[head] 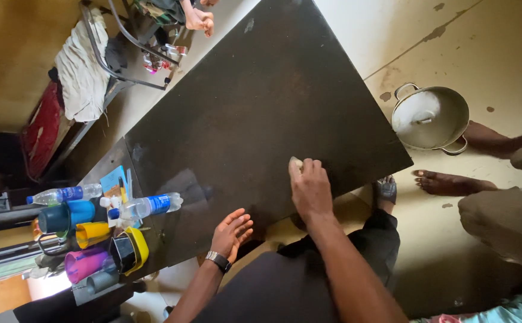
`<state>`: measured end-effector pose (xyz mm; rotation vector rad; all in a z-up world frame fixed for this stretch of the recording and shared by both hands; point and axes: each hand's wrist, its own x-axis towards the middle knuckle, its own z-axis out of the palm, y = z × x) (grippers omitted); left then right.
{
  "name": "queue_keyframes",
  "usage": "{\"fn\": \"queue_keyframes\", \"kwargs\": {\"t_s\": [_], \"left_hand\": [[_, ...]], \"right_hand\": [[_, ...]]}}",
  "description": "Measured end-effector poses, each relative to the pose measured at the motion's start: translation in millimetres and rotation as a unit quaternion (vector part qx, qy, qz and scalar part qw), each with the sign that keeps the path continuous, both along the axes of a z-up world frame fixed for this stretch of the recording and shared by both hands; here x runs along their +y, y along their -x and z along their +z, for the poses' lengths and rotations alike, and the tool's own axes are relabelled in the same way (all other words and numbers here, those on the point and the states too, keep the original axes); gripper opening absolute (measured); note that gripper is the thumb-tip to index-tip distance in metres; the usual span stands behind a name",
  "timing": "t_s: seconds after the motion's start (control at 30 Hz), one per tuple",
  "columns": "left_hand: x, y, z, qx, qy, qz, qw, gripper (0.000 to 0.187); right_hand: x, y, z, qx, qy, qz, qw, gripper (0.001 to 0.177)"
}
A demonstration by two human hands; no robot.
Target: The person wipes a table surface with a cloth, pours water from a plastic bottle onto the cloth, and wipes the table surface again.
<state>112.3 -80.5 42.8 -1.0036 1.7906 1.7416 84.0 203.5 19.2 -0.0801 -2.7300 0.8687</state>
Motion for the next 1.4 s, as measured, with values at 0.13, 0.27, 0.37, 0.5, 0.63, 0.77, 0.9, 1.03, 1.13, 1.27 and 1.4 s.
{"fn": "queue_keyframes", "kwargs": {"t_s": [0.13, 0.27, 0.37, 0.5, 0.63, 0.77, 0.9, 1.03, 1.13, 1.27, 1.4], "left_hand": [[0.7, 9.1, -2.5, 0.015, 0.007, -0.022, 1.000, 0.037], [-0.3, 19.8, 3.0, 0.022, 0.035, -0.037, 0.998, 0.038], [-1.0, 27.6, 6.1, 0.020, 0.041, -0.040, 0.998, 0.039], [-2.7, 33.6, 10.4, 0.038, 0.052, -0.048, 0.997, 0.039], [-0.2, 36.8, 13.9, 0.033, 0.080, -0.059, 0.994, 0.040], [3.4, 34.0, 13.5, 0.031, 0.090, -0.060, 0.994, 0.042], [7.1, 27.6, 13.7, 0.043, 0.094, -0.061, 0.993, 0.046], [10.1, 20.0, 15.1, 0.053, 0.098, -0.042, 0.993, 0.051], [4.5, 14.6, 14.0, 0.065, 0.081, -0.027, 0.994, 0.055], [-21.1, 12.5, 16.9, 0.075, 0.059, -0.039, 0.995, 0.056], [-59.9, 17.0, 24.4, 0.081, 0.048, -0.057, 0.994, 0.055]], "right_hand": [[-43.4, 7.1, -1.4, -0.028, -0.003, 0.043, 0.999, 0.025], [-89.9, 8.6, -6.1, -0.045, -0.057, 0.188, 0.980, 0.024], [-95.3, 5.9, -5.8, -0.004, -0.019, 0.220, 0.975, 0.016], [-61.0, 10.9, -6.7, -0.020, -0.020, 0.223, 0.974, 0.012], [-23.1, 9.9, 2.3, -0.058, -0.061, 0.109, 0.990, 0.014], [-24.9, 8.0, 7.7, -0.042, -0.023, 0.088, 0.995, 0.019], [-47.2, 12.8, 1.9, 0.017, 0.005, 0.161, 0.987, 0.020], [-46.9, 14.6, 3.6, 0.037, -0.020, 0.175, 0.984, 0.026], [-44.5, 14.9, 6.4, -0.013, 0.046, 0.118, 0.992, 0.044], [-73.8, 19.8, 8.0, -0.041, 0.061, 0.090, 0.993, 0.036], [-107.8, 13.4, 8.8, -0.104, 0.026, 0.129, 0.986, 0.023]]}}
